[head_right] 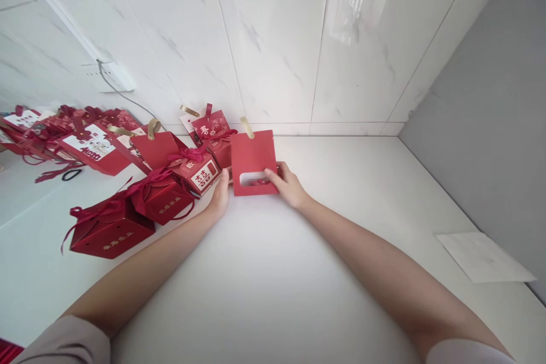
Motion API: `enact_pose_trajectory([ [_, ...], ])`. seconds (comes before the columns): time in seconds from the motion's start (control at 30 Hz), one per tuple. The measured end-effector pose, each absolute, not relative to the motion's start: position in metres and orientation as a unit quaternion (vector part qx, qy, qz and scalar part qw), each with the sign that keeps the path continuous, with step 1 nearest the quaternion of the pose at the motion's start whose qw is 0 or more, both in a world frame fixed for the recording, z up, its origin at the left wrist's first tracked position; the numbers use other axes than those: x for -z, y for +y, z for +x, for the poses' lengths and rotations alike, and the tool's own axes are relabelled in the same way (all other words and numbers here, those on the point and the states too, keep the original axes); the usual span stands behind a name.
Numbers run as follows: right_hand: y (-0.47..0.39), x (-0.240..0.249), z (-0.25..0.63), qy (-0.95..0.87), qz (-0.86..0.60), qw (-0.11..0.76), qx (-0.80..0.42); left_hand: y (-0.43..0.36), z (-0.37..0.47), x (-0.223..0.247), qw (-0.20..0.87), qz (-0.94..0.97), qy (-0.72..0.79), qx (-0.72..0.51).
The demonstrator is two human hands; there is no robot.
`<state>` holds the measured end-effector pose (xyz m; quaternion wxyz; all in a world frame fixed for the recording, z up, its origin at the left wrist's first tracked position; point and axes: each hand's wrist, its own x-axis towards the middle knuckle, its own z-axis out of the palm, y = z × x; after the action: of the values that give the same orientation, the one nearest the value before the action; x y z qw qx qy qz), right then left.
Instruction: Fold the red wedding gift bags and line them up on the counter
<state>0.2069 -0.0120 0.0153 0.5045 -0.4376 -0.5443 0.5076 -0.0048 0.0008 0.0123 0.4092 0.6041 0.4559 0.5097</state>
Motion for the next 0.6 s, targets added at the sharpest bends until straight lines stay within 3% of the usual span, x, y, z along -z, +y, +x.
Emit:
enact_pose_trajectory([
  [0.17,-0.013,-0.016,0.196,-0.372,-0.462,0.542,-0.596,0.008,-0.006,-0.010,0.451,0.537,0.484,-0.522],
  [0.33,-0.021,-0.013,0.194,-0.465,-0.488,0.545,-0.499,0.000,-0.006,-0.015,0.504,0.606,0.360,-0.500],
  [0.6,-0.033,-0.013,0.198,-0.646,-0.413,0.553,-0.326,-0.005,-0.005,-0.018,0.439,0.655,0.319,-0.526],
])
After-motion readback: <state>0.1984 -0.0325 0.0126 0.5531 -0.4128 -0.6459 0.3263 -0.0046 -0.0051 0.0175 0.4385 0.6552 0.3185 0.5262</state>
